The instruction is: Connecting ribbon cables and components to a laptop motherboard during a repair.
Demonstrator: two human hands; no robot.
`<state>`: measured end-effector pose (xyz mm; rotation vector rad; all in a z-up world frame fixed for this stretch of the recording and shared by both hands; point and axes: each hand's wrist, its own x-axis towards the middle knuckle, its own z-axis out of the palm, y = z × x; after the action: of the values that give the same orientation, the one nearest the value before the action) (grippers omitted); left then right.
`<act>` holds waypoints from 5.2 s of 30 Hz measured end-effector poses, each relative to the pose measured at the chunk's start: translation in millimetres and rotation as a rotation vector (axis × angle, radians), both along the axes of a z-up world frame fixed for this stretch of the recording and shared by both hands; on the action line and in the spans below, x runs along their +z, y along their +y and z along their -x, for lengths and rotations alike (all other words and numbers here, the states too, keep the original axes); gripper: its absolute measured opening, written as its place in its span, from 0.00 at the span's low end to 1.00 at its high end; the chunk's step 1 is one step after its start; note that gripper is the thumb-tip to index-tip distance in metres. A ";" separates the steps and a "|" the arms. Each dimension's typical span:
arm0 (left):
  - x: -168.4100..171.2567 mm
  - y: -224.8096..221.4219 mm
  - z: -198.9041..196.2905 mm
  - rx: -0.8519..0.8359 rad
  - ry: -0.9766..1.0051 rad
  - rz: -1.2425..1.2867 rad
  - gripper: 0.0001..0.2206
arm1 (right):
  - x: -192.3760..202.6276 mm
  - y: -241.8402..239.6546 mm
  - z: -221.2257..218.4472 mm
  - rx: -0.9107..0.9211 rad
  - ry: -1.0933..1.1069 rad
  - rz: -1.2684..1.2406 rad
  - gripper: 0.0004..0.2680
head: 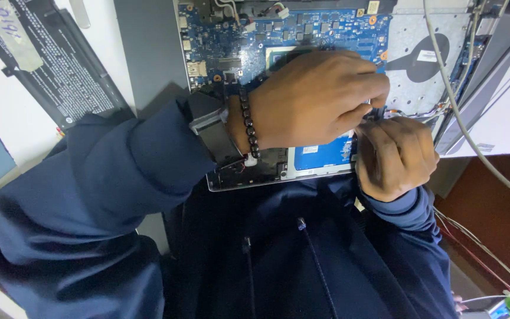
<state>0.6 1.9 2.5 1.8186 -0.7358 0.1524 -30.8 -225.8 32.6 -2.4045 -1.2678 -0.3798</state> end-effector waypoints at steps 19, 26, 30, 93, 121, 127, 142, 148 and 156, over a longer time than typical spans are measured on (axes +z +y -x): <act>3.5 3.4 0.1 -0.030 0.034 0.030 0.05 | 8.7 10.8 -3.4 -0.078 0.205 -0.138 0.05; 0.9 3.2 -1.1 -0.011 -0.001 0.031 0.04 | 5.3 6.4 -5.0 -0.077 0.202 -0.094 0.04; 2.0 4.5 -0.4 -0.013 -0.013 0.025 0.04 | 4.1 3.6 -4.8 -0.060 0.210 -0.099 0.04; -16.5 -16.8 5.3 0.183 -0.130 -0.160 0.08 | -13.9 13.3 4.3 0.062 -0.062 0.117 0.06; 15.6 -9.3 77.4 0.225 -0.427 -0.785 0.13 | -13.9 -9.8 16.7 -0.114 -0.056 0.087 0.04; 15.9 -11.0 71.9 0.182 -0.379 -0.781 0.15 | -15.0 -22.9 17.0 -0.077 0.002 0.096 0.05; 10.0 -11.9 73.6 0.175 -0.364 -0.750 0.14 | -23.6 -19.5 18.5 -0.073 -0.031 0.014 0.03; 10.1 -10.0 74.1 0.179 -0.369 -0.721 0.12 | -20.2 -23.4 18.5 -0.055 0.035 0.090 0.07; 11.8 -8.2 71.8 0.191 -0.373 -0.730 0.13 | -23.5 -17.9 22.4 -0.130 -0.018 0.102 0.04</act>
<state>-71.2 -6.3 14.2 2.6010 -0.9539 0.3954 -53.2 -243.7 9.1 -2.5832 -1.1684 -0.3835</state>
